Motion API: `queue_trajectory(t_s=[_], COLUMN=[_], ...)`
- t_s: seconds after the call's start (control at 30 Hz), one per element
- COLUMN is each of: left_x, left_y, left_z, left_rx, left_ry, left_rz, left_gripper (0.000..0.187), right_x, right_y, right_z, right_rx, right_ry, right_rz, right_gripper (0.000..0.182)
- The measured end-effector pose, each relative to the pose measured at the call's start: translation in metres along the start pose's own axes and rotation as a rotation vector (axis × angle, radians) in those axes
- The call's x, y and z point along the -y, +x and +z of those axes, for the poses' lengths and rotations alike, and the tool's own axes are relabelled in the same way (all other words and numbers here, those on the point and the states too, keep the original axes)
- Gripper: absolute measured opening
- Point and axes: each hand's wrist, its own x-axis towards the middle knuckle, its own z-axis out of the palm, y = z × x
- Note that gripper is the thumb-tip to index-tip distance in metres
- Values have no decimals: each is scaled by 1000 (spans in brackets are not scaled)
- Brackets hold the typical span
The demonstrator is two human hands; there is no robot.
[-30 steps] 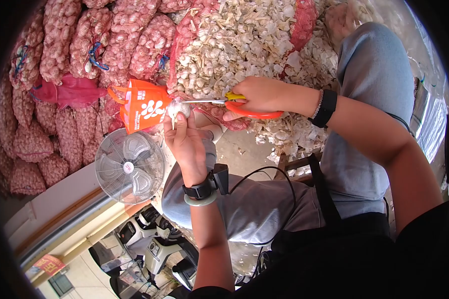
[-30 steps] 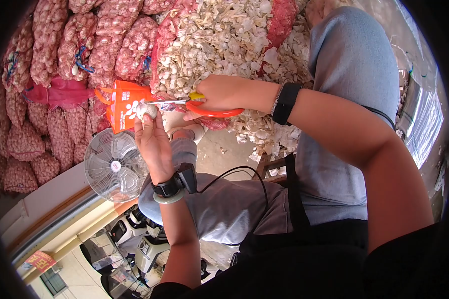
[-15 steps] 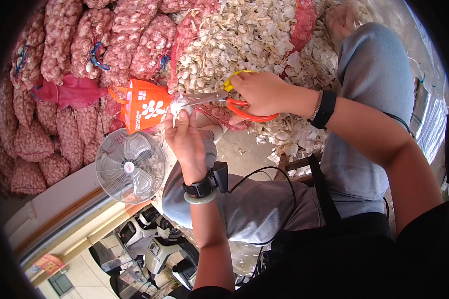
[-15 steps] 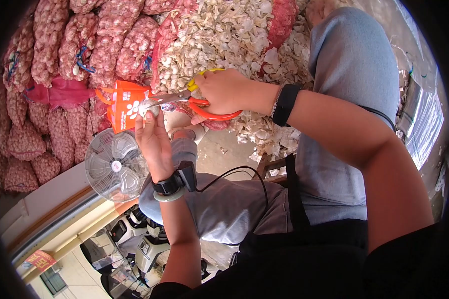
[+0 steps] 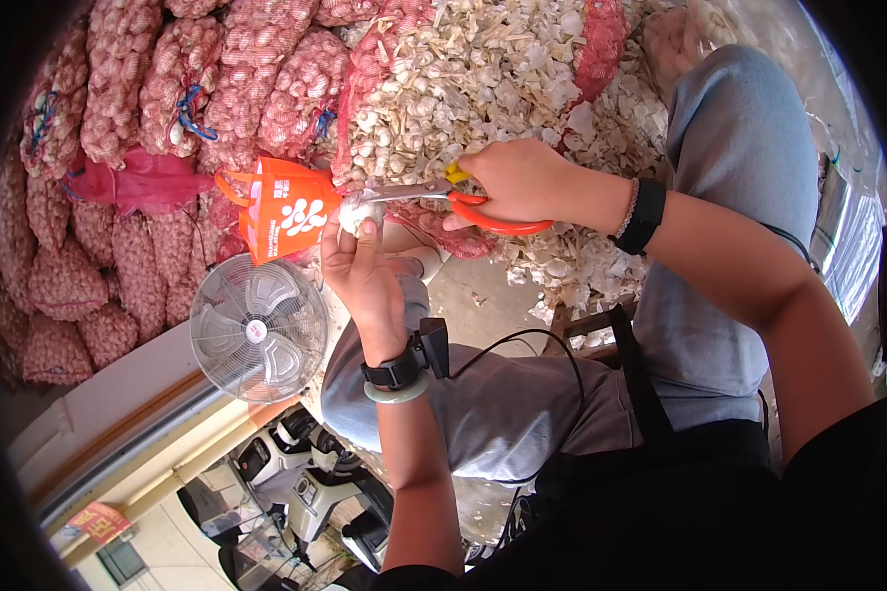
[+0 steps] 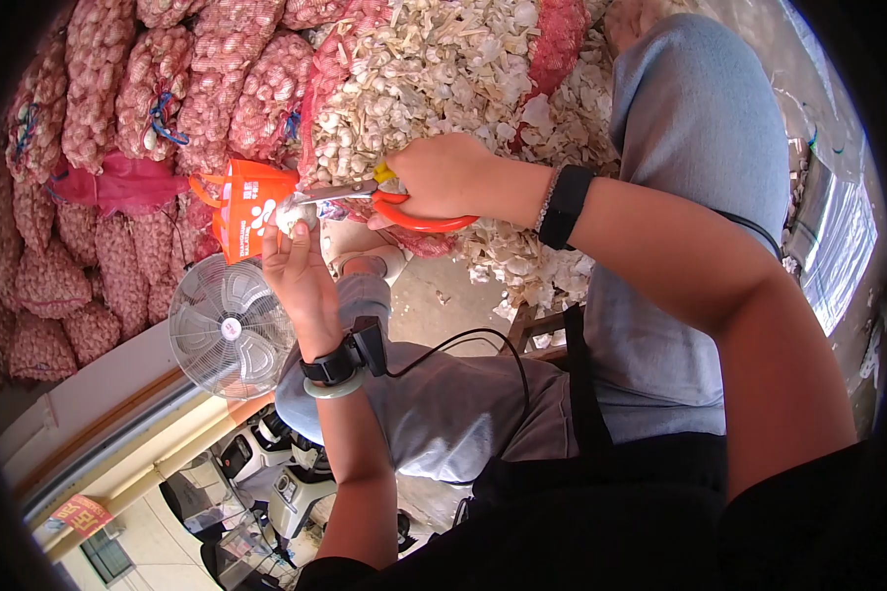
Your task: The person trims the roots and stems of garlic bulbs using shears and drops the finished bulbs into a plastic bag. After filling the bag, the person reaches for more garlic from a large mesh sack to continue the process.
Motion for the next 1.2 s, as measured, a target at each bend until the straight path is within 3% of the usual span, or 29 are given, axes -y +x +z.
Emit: queue_trajectory(t_s=[0.4,0.5,0.57,0.67,0.97,1.2], left_x=[-4,-6,-7,-10,-1,-6], left_y=[-5,-7,-10,-15,-17,-19], left_z=[11,14,16,25,25,30], left_rx=[88,72,128,243,361,429], left_ry=[150,175,277,307,370,270], left_rz=[73,81,60,-30,-83,-49], left_gripper=[38,40,42,44,43,43], right_x=[-7,-5,-5,1,5,-10], right_y=[6,8,9,7,3,13], right_z=[12,13,12,3,0,4], right_rx=[32,-79,-256,-263,-339,-478], right_ry=[255,305,448,662,628,571], right_rz=[-2,69,-17,-79,-226,-65], right_gripper=[71,68,64,60,27,25])
